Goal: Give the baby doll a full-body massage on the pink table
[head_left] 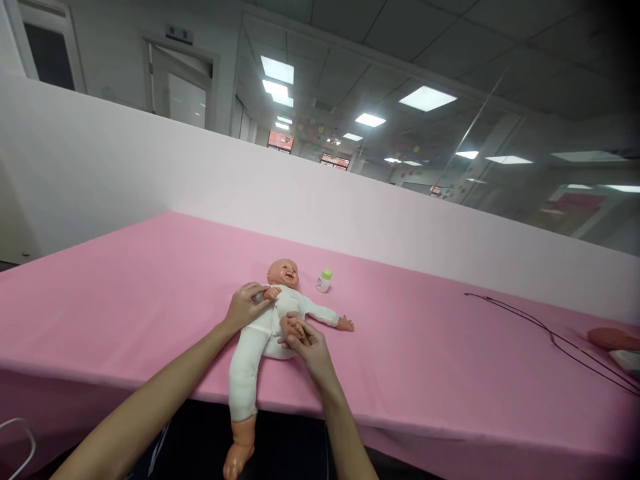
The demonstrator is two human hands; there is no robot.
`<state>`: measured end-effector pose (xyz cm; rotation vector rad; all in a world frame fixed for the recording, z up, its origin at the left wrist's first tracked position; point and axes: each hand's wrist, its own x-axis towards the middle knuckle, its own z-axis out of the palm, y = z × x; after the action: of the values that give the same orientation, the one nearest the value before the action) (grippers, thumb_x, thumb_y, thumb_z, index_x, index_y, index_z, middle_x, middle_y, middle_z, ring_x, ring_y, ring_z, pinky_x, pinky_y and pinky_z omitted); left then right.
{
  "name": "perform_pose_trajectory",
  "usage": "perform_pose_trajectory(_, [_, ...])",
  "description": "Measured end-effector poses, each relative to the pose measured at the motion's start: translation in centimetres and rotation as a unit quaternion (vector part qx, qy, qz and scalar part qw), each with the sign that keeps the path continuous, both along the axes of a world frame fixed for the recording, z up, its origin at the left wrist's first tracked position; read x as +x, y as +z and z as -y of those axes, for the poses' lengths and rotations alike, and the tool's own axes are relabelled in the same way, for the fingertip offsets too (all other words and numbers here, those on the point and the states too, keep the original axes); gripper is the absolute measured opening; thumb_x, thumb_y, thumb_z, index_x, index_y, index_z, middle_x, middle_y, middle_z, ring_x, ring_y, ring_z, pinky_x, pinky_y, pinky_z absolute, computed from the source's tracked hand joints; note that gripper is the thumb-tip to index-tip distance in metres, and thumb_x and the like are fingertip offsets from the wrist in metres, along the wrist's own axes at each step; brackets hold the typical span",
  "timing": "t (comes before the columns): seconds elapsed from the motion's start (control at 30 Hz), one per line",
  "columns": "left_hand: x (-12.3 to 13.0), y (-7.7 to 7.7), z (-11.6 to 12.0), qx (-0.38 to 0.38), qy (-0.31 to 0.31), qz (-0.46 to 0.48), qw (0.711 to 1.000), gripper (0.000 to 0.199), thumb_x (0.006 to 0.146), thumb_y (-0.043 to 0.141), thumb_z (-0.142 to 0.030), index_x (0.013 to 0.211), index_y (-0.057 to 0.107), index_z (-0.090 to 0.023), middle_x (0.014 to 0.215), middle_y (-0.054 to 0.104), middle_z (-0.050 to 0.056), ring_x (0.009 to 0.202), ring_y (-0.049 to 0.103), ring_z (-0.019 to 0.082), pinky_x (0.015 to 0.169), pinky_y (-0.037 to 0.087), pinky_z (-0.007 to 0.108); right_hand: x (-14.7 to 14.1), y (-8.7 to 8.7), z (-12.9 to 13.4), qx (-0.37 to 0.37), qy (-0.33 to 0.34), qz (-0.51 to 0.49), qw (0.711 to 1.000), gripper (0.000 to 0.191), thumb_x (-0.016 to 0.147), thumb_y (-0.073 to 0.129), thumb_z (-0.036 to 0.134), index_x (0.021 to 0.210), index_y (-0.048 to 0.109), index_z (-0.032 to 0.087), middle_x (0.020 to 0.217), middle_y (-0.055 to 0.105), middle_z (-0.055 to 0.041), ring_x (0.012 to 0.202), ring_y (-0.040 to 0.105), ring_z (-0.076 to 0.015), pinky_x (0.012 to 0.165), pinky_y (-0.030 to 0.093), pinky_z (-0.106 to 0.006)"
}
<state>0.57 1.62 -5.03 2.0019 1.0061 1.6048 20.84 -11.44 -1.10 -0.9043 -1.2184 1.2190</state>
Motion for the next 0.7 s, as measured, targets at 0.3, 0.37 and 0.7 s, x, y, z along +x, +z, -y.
perform_pose_trajectory(0.3, [-1.2,-0.6,-2.5,-0.116,0.105,0.275,0.949,0.034,0.083,0.076,-0.051,0.087,0.075,-0.017,0.086,0.073,0.005,0.079,0.065,0.02,0.07,0.048,0.029,2.5,-2.3,7.6,-0.015,0.102,0.011,0.995,0.047,0.065,0.098,0.035,0.108,0.083,0.026,0.137,0.064,-0.0103,0.074,0.073,-0.0185,0.074,0.063,-0.037])
perform_pose_trajectory(0.37, [-2.0,-0.8,-3.3,-0.174,0.152,0.366,0.901,0.039,0.082,0.075,-0.054,0.071,0.066,-0.018,0.068,0.063,0.0,0.065,0.057,0.016,0.06,0.043,0.027,3.0,-4.0,10.0,-0.044,0.159,0.011,0.986,0.048,0.059,0.101,0.03,0.104,0.085,0.03,0.131,0.066,-0.0072,0.077,0.073,-0.0189,0.074,0.062,-0.036])
perform_pose_trajectory(0.7, [-0.3,0.5,-0.5,-0.048,0.039,0.124,0.99,0.03,0.087,0.075,-0.046,0.105,0.082,-0.023,0.099,0.076,0.007,0.085,0.067,0.021,0.074,0.051,0.031,0.7,0.0,4.5,-0.017,-0.01,0.018,1.0,0.051,0.07,0.095,0.041,0.117,0.081,0.025,0.142,0.063,-0.0115,0.081,0.073,-0.0203,0.079,0.064,-0.04])
